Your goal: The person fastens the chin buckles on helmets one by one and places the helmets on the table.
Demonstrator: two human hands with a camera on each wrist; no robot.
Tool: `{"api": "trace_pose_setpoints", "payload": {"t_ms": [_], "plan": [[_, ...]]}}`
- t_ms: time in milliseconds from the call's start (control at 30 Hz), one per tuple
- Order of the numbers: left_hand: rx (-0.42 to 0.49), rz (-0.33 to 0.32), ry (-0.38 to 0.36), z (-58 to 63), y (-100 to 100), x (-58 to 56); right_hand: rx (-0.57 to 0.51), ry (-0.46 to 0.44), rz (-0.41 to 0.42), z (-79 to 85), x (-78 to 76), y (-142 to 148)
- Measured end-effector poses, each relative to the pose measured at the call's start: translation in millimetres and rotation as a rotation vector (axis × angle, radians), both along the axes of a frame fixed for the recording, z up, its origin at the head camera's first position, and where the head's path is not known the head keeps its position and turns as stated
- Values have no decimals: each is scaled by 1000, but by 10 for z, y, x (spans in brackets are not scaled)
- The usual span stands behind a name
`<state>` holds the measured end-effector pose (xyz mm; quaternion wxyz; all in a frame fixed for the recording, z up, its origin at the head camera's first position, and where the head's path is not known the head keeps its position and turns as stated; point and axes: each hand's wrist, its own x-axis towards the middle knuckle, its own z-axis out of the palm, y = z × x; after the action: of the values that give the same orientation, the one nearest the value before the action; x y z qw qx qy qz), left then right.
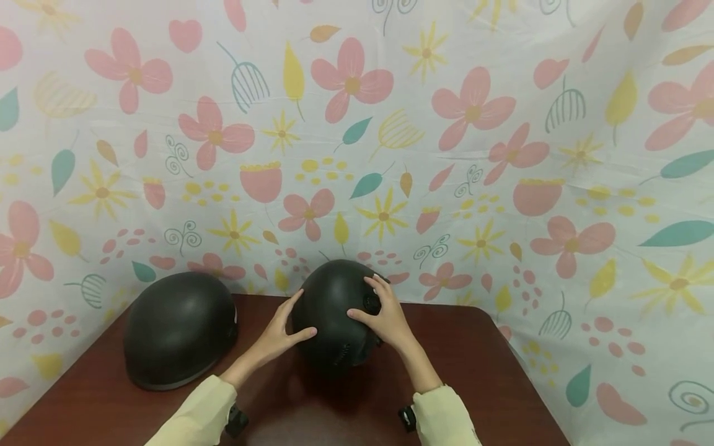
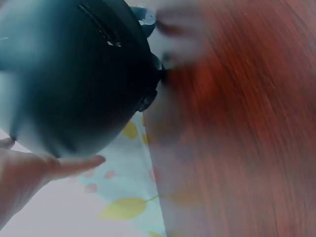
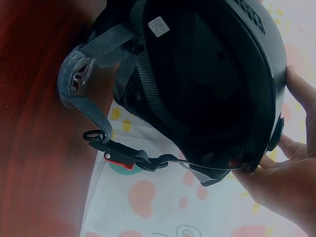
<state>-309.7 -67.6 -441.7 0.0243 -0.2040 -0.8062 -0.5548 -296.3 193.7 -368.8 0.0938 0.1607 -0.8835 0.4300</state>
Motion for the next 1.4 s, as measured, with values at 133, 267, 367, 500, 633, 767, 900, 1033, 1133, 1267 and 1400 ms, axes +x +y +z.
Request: {"api": "trace_pose_setpoints", "payload": {"t_ms": [133, 267, 367, 500, 633, 767, 900, 1033, 1133, 1267, 1400], "plan": [[-3, -38, -4, -32, -14, -22, -5, -7, 3, -18, -1, 15], [-5, -66, -13, -41, -29, -34, -10, -12, 1, -23, -3, 21], [-6, -85, -17, -40, -51, -36, -17, -13, 8, -26, -6, 19], [2, -94, -18, -32, -58, -24, -21, -8, 23, -35, -3, 31], [12, -90, -10, -39, -52, -4, -21, -11, 38, -54, 0, 56], [22, -79, 6, -45, -43, 8, -20, -24, 49, -69, 2, 83], [24, -48, 14, -41, -36, 21, -27, -67, 44, -83, 25, 109], [-2, -18, 20, -45, -45, 25, -73, -120, 25, -124, 39, 113], [-9, -11, 21, -36, -55, 28, -91, -126, 14, -149, 25, 101], [3, -12, 24, -23, -85, 30, -84, -119, -1, -151, 1, 76], [-2, -5, 22, -40, -119, 21, -93, -121, -10, -171, -11, 69]]}}
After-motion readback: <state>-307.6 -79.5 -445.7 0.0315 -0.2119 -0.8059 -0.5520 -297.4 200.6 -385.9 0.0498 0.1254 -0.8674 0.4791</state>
